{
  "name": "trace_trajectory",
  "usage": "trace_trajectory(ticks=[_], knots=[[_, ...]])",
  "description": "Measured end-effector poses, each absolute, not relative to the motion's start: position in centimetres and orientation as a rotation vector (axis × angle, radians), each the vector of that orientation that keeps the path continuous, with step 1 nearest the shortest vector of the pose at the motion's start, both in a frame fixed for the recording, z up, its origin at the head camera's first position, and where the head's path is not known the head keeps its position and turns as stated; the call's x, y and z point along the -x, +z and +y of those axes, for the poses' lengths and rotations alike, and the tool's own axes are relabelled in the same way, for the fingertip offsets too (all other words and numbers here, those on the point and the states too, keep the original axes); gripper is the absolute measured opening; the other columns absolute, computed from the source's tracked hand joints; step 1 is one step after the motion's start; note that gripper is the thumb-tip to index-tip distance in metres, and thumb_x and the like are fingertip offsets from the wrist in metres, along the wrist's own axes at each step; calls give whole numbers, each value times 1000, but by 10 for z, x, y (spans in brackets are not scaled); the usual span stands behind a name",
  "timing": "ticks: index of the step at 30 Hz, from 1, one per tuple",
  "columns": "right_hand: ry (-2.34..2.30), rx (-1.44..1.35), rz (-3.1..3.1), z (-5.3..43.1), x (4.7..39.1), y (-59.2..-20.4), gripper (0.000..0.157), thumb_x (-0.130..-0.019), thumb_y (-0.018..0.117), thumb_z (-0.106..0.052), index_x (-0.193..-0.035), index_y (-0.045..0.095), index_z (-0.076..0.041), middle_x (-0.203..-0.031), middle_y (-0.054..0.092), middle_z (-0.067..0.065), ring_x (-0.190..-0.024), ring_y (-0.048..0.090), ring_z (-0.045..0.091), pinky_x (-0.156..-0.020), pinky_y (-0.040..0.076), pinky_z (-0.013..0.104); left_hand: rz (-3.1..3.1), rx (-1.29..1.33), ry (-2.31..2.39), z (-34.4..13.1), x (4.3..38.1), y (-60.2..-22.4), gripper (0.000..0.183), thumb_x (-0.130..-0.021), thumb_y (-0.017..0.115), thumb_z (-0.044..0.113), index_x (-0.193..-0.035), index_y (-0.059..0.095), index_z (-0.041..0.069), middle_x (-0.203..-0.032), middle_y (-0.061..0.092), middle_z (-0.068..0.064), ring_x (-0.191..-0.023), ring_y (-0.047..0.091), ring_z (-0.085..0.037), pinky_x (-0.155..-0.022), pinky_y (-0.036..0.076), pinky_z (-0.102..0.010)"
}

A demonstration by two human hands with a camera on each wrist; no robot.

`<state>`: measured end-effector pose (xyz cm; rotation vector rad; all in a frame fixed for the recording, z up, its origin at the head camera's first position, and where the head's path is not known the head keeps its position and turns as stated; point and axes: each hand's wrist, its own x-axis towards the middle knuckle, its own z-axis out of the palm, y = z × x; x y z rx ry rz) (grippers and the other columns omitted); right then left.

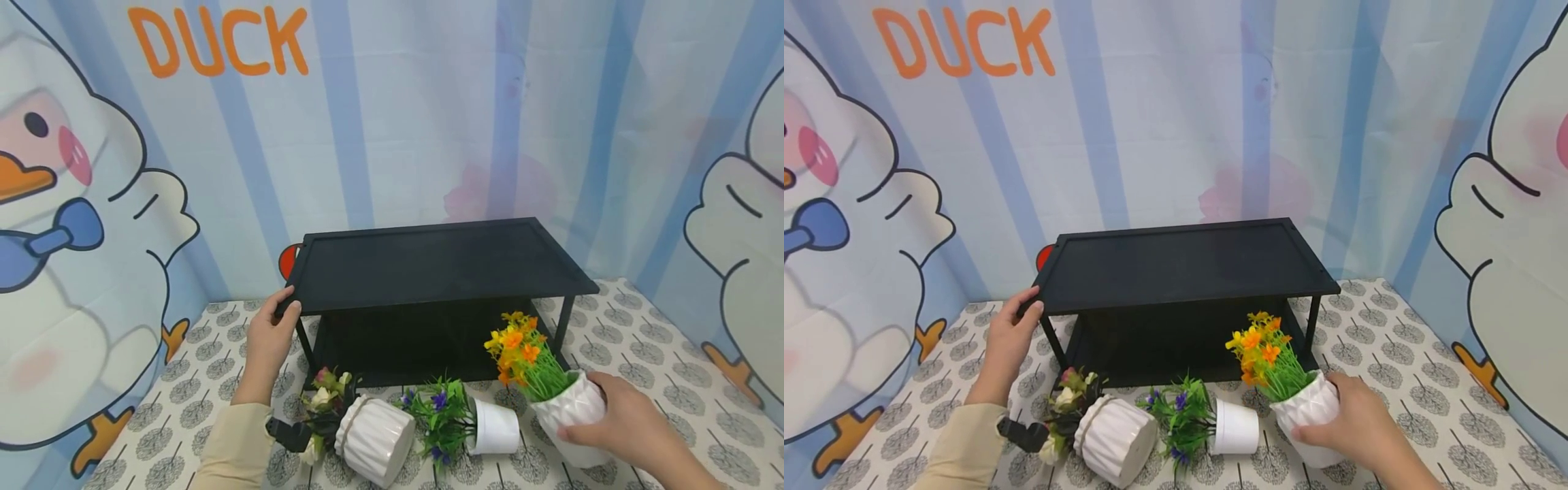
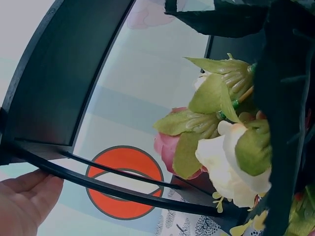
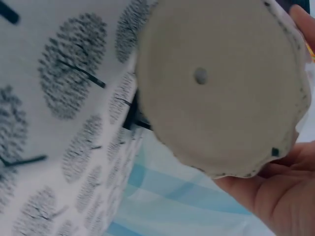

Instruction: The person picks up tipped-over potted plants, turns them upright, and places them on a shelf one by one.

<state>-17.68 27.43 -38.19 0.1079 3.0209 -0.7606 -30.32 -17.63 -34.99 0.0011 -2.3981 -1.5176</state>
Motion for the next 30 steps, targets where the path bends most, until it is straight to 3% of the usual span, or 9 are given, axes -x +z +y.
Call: trace_trajectory(ticks=[7,11,17,25,30], knots=[[-866,-212,3048,273,176,-387,111,-62,76,-60,-133,34,14,-121,47,36,-90,57,36,-63,50,39,-2398,-9,-1492,-176,305,-349,46,-95,47,41,-138,46,24,-141,43,-10,-113,52,-28,-80,41,-40],[-921,-269,3036,272,177,-392,108,-65,73,-61,-134,34,12,-124,46,35,-95,56,38,-68,50,43,-2408,-14,-1477,-176,305,-348,46,-96,46,41,-138,46,24,-140,44,-10,-106,54,-27,-76,40,-37],[-1013,-267,3047,270,177,-402,108,-65,76,-57,-135,32,13,-126,45,34,-103,53,42,-79,47,52,-2402,-10,-1495,-176,305,-349,46,-95,47,40,-138,46,23,-141,42,-11,-113,52,-29,-82,42,-41],[-1047,-290,3005,268,178,-413,112,-62,78,-57,-135,30,14,-126,44,35,-104,51,44,-80,48,52,-2399,-6,-1511,-176,305,-354,47,-95,47,42,-139,45,24,-145,38,-9,-123,47,-30,-94,41,-47],[-1052,-287,3001,268,177,-415,111,-63,78,-55,-134,30,15,-126,43,35,-105,51,44,-81,47,53,-2401,-15,-1513,-176,305,-355,48,-95,47,43,-139,44,25,-145,38,-10,-122,47,-30,-92,41,-47]])
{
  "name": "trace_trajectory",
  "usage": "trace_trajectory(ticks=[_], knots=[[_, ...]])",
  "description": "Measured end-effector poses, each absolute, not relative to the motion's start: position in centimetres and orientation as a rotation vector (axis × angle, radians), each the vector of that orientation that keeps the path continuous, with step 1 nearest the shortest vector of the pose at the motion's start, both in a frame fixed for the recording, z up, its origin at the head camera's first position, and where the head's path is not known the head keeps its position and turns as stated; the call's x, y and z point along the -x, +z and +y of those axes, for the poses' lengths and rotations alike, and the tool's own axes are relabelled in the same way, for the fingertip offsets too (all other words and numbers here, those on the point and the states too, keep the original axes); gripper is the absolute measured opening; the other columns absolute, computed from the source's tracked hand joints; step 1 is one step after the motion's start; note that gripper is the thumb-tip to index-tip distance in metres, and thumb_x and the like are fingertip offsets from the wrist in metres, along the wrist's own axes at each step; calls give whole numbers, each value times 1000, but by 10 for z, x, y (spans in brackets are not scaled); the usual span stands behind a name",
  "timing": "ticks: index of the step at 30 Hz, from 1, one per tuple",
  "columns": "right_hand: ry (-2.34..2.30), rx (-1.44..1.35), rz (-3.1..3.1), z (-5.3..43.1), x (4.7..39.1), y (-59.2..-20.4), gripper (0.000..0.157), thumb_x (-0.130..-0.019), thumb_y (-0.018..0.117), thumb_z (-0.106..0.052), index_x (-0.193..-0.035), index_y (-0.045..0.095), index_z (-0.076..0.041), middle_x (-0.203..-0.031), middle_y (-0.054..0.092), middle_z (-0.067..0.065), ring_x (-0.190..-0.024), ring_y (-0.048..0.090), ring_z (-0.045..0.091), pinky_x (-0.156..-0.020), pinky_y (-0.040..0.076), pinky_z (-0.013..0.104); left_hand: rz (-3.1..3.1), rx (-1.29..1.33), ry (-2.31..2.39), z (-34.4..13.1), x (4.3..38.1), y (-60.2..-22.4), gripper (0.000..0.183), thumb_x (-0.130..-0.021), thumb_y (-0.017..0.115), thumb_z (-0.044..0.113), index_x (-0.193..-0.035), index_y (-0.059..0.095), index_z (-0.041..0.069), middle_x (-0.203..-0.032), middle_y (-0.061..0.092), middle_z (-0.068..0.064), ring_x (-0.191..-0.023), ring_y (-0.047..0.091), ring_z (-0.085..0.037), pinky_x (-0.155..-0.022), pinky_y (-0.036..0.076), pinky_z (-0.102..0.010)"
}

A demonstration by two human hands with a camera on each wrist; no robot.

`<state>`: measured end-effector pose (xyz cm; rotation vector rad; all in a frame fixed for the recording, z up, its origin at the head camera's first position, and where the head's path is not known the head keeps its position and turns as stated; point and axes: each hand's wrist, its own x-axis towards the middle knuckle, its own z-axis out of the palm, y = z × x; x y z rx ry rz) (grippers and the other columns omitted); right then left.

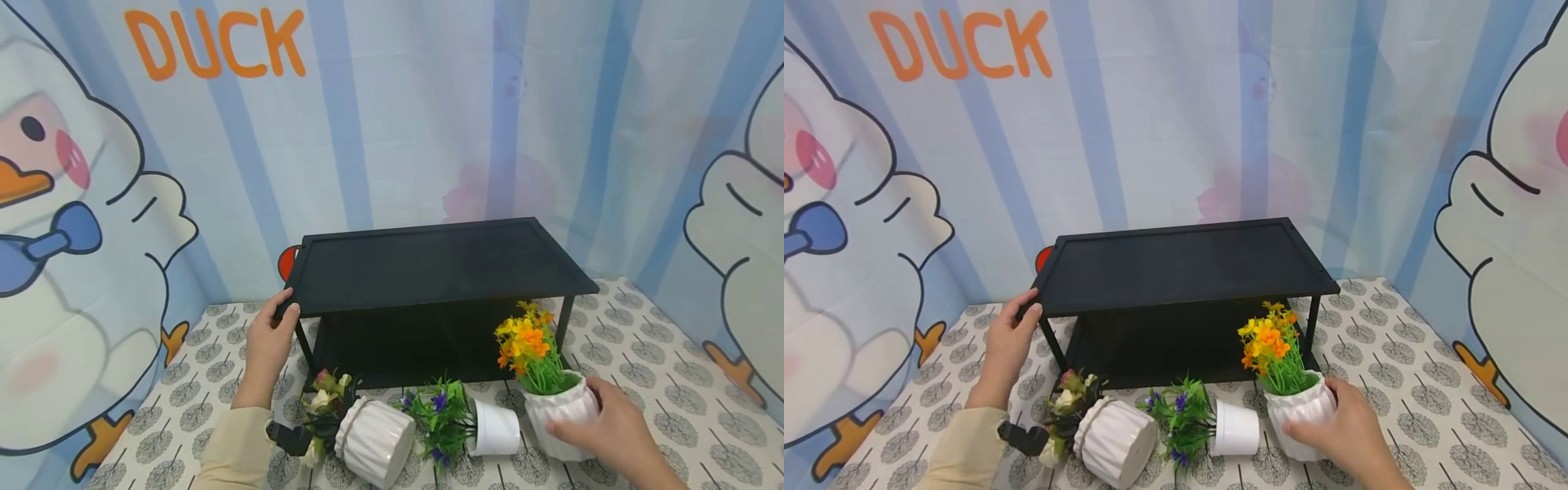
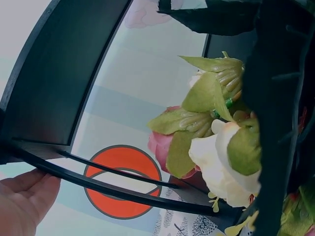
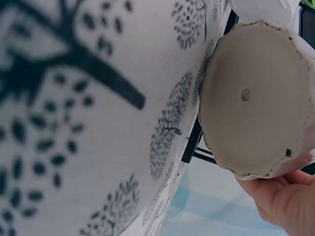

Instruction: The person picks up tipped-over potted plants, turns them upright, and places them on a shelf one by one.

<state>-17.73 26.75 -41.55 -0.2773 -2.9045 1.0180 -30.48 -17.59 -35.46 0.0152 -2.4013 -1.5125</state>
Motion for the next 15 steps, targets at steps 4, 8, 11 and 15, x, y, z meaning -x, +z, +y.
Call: trace_trajectory(ticks=[4,8,11,15], knots=[[1062,293,-2914,267,175,-415,114,-61,79,-56,-135,28,15,-126,42,35,-104,51,42,-79,48,51,-2393,-22,-1503,-176,305,-355,47,-95,47,42,-138,45,25,-143,41,-11,-117,50,-29,-87,42,-44],[1056,303,-2951,265,171,-414,116,-60,78,-57,-135,27,15,-125,41,34,-102,51,40,-77,48,50,-2387,-23,-1490,-175,305,-355,46,-95,47,41,-138,46,24,-141,43,-12,-113,53,-29,-83,43,-42],[1035,313,-2976,263,167,-414,117,-60,78,-57,-135,26,15,-125,40,35,-102,51,40,-78,48,52,-2391,-29,-1474,-174,304,-355,46,-95,47,41,-138,46,24,-139,44,-12,-109,54,-28,-80,42,-40],[1037,366,-3011,261,163,-415,118,-60,79,-56,-135,23,16,-125,38,37,-101,52,41,-78,47,54,-2390,-25,-1470,-174,304,-355,47,-95,47,42,-138,45,24,-140,44,-12,-110,53,-29,-82,43,-42]])
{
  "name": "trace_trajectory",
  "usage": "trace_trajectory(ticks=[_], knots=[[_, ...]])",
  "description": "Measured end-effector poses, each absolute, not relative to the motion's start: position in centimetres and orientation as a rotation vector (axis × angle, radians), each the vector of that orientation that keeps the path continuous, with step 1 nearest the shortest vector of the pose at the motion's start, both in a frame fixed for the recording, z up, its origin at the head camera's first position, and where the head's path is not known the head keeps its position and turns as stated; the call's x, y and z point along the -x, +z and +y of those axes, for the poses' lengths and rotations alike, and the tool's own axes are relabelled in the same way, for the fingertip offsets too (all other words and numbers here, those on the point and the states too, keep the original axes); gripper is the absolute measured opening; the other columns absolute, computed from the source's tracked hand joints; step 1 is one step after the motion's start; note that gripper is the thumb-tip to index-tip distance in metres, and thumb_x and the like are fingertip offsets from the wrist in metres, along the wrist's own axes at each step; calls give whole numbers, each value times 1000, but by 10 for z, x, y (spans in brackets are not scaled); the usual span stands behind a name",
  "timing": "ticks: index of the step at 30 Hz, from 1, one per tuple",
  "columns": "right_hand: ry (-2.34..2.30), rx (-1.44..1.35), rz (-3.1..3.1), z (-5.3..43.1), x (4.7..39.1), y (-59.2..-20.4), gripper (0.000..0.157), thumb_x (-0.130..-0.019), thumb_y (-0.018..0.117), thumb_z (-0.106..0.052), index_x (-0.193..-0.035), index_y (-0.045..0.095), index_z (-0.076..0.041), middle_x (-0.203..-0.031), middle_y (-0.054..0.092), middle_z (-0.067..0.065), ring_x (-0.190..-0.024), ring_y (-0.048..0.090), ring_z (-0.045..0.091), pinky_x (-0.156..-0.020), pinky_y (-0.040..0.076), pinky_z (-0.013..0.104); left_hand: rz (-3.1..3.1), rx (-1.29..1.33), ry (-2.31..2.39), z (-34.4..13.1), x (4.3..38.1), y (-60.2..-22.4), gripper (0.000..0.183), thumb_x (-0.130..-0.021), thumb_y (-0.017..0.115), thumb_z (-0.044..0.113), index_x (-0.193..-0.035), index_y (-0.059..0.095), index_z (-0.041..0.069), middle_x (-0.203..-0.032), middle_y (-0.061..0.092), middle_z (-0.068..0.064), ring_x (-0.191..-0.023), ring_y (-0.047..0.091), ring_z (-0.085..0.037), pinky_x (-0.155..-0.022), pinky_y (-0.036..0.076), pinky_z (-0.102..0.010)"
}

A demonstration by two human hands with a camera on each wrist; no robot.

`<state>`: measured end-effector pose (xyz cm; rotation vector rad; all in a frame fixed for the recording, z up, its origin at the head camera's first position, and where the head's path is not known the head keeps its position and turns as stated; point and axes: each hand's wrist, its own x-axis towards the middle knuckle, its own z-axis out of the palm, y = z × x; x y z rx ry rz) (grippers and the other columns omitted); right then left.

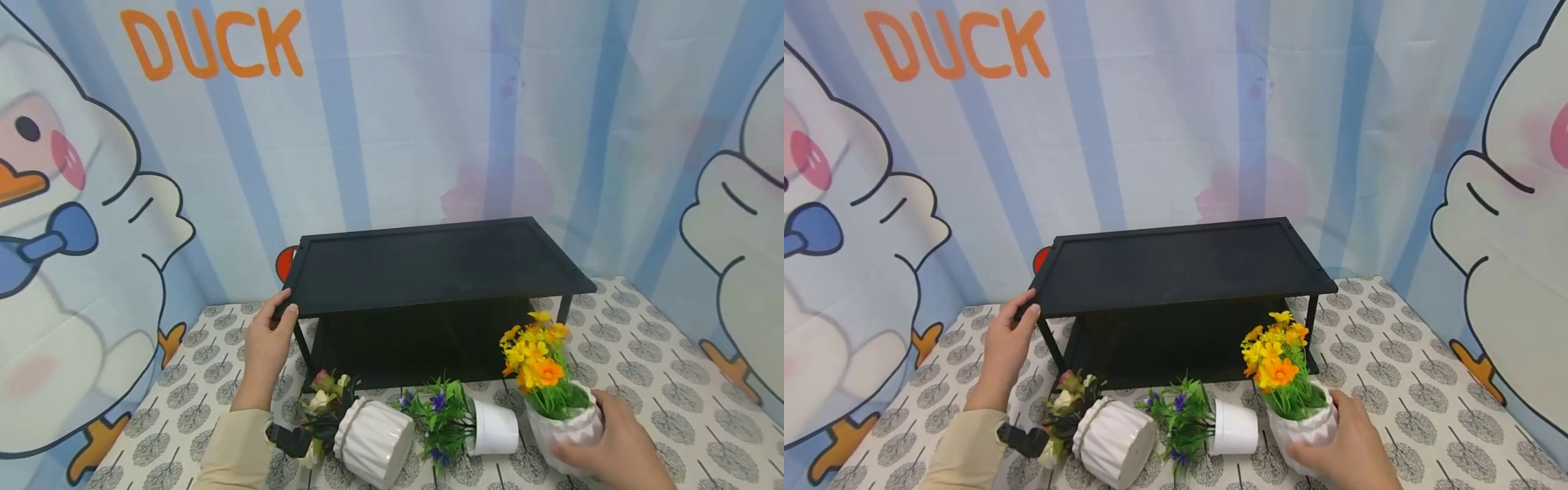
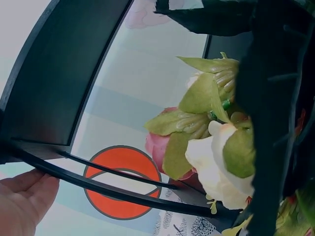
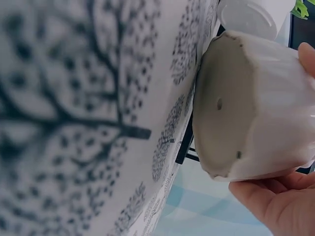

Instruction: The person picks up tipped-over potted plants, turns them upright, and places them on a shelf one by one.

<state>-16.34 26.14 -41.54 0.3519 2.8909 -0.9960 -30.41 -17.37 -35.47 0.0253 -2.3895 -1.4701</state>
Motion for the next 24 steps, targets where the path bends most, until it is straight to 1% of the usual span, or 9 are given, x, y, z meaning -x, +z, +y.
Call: trace_trajectory(ticks=[6,11,16,21,24], knots=[[-1027,-436,2808,264,158,-418,127,-56,80,-59,-137,18,17,-129,34,40,-106,47,49,-83,43,59,-2377,-2,-1482,-174,304,-355,47,-96,47,41,-139,45,22,-144,38,-11,-122,47,-32,-95,40,-49],[-1114,-493,2742,270,155,-424,132,-50,83,-58,-139,17,13,-130,37,37,-107,48,48,-83,41,61,-2386,-15,-1481,-173,304,-356,47,-95,46,42,-139,44,24,-145,37,-9,-123,46,-32,-96,40,-49],[-1095,-525,2703,277,155,-431,128,-49,85,-54,-138,20,11,-129,39,36,-106,49,47,-84,40,62,-2385,-18,-1483,-172,303,-357,48,-95,46,43,-140,43,24,-145,37,-10,-122,46,-33,-94,40,-50],[-1004,-494,2730,280,154,-432,123,-47,86,-52,-135,27,10,-128,42,35,-107,48,48,-86,39,62,-2379,-18,-1501,-172,302,-356,49,-96,45,43,-140,42,23,-146,35,-11,-125,44,-33,-95,39,-51],[-976,-485,2747,280,154,-431,120,-46,88,-48,-134,30,9,-128,42,34,-108,48,46,-87,37,63,-2378,-17,-1518,-173,302,-356,50,-95,45,45,-141,41,24,-147,35,-10,-125,43,-33,-95,39,-51]])
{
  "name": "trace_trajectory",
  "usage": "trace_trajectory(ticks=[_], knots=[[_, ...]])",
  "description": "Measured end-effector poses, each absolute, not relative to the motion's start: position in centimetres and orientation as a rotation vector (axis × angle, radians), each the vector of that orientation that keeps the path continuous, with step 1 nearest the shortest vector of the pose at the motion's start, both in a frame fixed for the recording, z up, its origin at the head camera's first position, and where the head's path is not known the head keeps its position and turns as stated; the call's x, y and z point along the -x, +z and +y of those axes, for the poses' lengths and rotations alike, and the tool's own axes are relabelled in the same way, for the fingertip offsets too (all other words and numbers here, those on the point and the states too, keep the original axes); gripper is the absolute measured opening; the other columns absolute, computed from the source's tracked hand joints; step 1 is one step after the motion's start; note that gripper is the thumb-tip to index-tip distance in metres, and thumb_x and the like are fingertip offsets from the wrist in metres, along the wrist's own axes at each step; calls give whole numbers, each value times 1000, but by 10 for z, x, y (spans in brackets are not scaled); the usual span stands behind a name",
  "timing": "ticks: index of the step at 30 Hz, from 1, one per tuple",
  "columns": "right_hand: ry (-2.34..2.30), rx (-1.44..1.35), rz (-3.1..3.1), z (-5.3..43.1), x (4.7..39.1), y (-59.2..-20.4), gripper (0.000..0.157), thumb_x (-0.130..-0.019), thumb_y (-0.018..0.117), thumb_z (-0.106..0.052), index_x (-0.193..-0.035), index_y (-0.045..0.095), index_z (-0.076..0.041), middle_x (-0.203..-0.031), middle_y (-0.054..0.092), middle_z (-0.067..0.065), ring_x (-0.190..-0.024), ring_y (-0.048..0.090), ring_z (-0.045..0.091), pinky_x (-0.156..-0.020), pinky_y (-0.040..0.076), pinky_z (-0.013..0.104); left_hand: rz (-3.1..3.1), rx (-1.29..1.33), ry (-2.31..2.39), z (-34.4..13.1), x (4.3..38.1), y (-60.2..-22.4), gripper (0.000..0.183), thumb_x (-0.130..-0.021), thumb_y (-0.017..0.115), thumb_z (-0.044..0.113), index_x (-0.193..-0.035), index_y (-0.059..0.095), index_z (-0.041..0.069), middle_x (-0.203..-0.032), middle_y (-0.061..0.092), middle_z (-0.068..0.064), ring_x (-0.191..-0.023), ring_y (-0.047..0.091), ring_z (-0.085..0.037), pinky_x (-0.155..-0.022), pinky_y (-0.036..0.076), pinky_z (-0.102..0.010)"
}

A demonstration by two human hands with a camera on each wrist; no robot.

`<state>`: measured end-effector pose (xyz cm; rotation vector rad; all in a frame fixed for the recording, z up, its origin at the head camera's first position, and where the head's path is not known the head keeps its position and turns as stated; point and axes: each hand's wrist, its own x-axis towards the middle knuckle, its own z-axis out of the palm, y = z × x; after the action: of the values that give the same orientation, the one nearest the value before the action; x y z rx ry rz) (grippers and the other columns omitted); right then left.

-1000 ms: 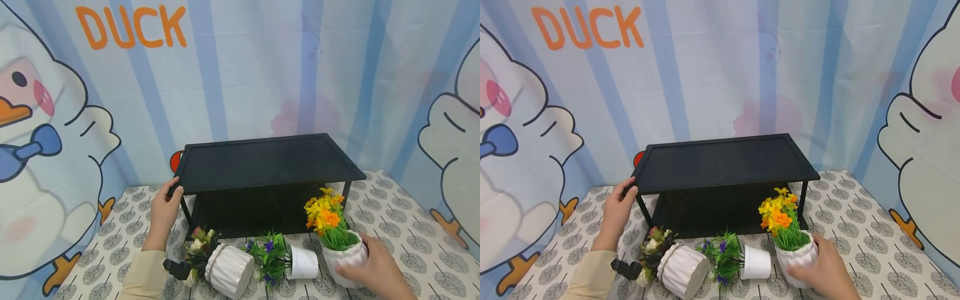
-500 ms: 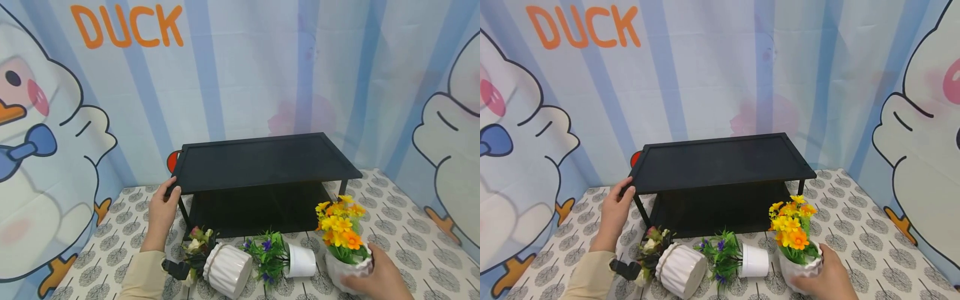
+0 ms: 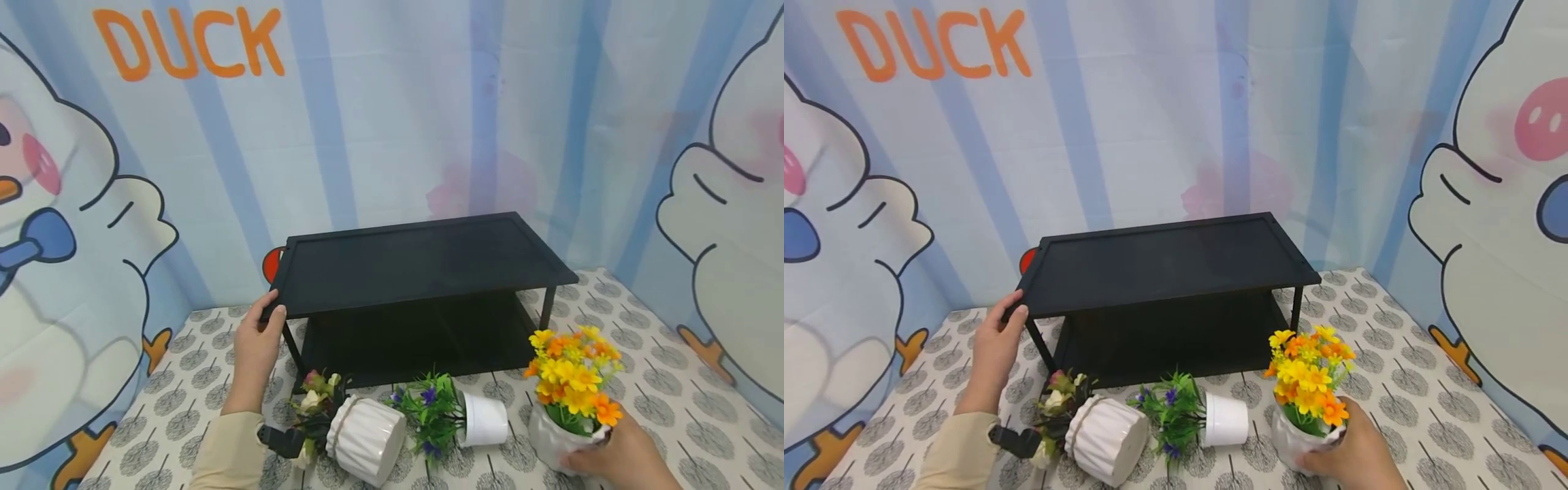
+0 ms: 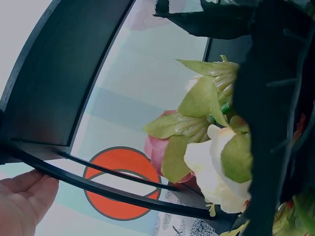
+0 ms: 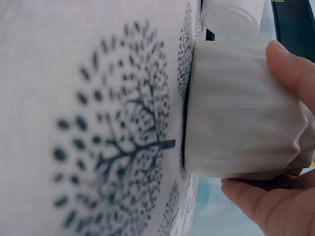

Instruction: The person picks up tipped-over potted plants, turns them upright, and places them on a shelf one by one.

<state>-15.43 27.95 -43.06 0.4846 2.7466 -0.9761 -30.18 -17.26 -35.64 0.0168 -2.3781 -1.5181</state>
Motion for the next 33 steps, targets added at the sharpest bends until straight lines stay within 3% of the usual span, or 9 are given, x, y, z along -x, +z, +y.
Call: trace_trajectory(ticks=[12,15,19,22,33], knots=[[-960,-421,2824,279,159,-425,125,-42,89,-45,-136,28,10,-131,38,36,-113,44,49,-92,32,64,-2366,-23,-1521,-177,300,-354,52,-94,44,48,-141,41,26,-146,36,-11,-124,44,-33,-94,39,-52],[-1077,-349,2789,284,155,-428,123,-48,88,-45,-140,24,7,-135,36,34,-117,43,48,-93,33,64,-2369,-23,-1521,-177,300,-354,52,-94,44,49,-141,41,26,-146,36,-10,-124,44,-33,-94,39,-52],[-1312,-308,2616,298,151,-435,113,-68,80,-43,-145,13,5,-143,25,33,-125,35,49,-95,36,58,-2376,-23,-1533,-177,301,-355,52,-94,44,49,-141,41,27,-146,35,-10,-124,44,-33,-94,38,-52],[-1374,-364,2501,306,149,-441,106,-77,74,-41,-144,9,8,-143,20,36,-126,33,50,-94,41,52,-2380,-26,-1537,-176,301,-355,52,-94,44,49,-141,41,27,-146,35,-10,-125,43,-33,-95,38,-52],[-1311,-411,2541,311,148,-451,106,-75,74,-44,-142,14,11,-141,23,37,-124,37,49,-93,43,49,-2384,-6,-1517,-174,301,-357,52,-94,44,49,-141,41,26,-146,36,-10,-124,44,-33,-94,39,-52]])
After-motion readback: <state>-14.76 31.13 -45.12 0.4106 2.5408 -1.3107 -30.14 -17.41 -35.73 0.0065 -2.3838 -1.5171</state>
